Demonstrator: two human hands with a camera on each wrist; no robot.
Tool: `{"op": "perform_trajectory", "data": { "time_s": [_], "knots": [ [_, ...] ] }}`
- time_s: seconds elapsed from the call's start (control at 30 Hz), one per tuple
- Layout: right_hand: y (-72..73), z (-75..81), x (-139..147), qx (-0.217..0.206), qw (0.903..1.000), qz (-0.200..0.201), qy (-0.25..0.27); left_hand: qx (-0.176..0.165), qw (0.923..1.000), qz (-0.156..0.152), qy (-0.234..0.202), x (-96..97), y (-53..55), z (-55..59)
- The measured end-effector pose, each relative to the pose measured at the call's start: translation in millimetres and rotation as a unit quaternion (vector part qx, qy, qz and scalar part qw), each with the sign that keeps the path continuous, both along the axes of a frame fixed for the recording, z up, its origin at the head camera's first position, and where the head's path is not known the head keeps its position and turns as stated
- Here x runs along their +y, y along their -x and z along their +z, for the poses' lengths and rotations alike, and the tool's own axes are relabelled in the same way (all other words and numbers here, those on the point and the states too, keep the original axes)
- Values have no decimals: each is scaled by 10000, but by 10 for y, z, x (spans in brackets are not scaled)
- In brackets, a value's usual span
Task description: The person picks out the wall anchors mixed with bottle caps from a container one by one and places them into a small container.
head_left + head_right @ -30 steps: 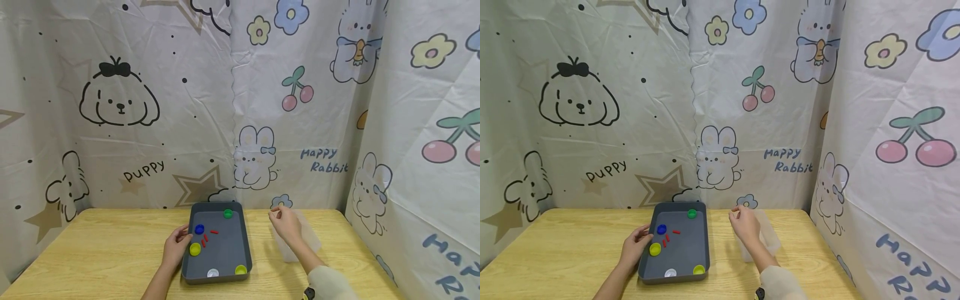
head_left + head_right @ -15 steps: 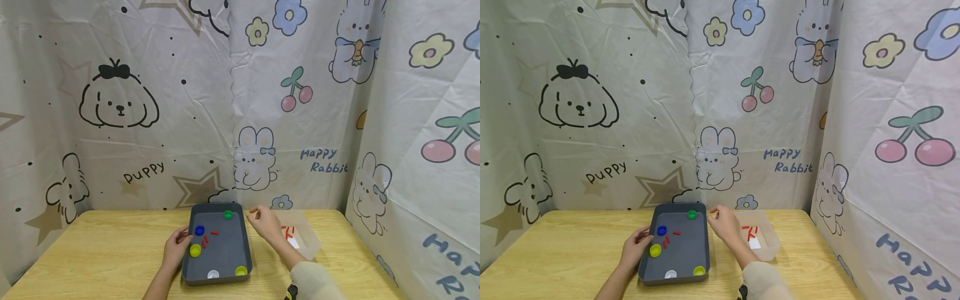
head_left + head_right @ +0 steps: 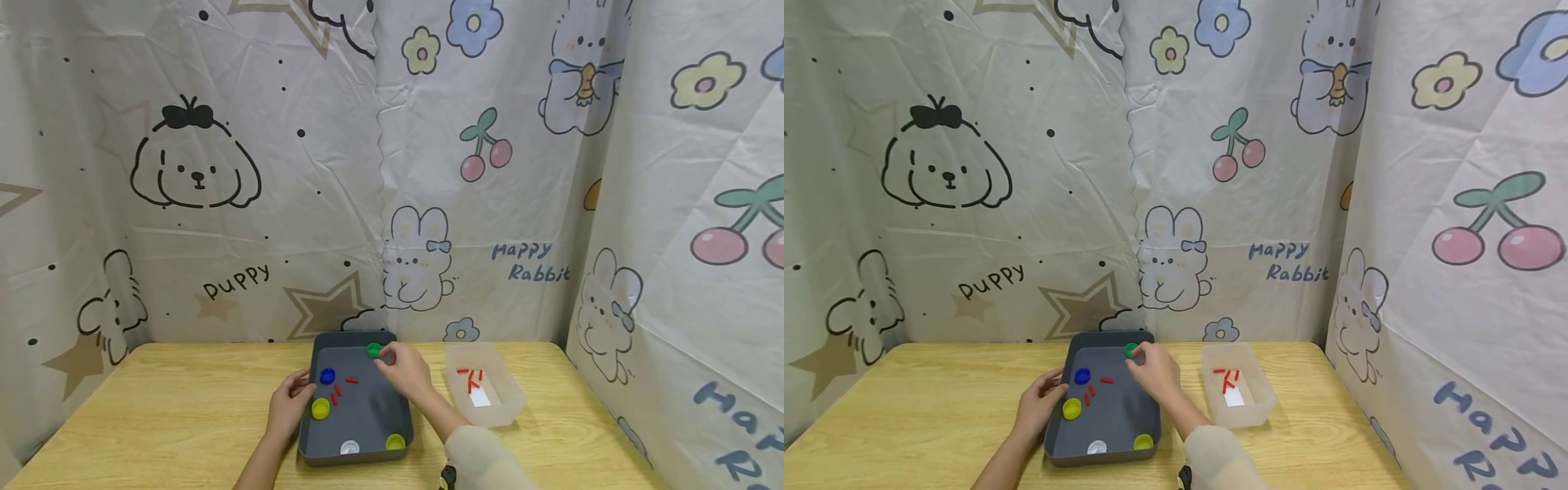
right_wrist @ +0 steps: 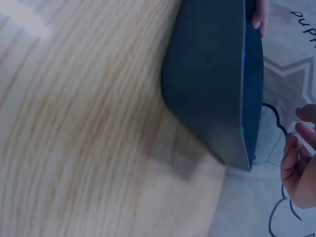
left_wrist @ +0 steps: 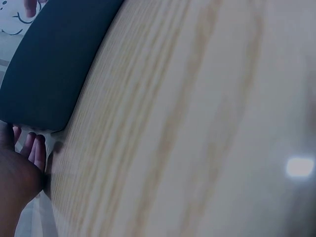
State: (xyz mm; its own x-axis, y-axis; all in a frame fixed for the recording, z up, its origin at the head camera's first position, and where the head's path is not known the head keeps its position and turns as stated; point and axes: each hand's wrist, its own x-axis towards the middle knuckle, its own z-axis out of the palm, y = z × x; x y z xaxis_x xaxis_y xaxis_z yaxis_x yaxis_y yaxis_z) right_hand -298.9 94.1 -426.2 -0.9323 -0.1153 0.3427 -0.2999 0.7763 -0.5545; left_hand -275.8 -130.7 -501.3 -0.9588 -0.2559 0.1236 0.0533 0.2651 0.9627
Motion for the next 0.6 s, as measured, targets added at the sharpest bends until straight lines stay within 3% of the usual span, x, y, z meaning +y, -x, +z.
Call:
{"op": "perform_trajectory", "data": {
  "time_s": [0.6],
  "knots": [
    [-1,-222,-325,-330,9993,142,-137,-12,10000,26,-53,4,5,-6]
  ]
}}
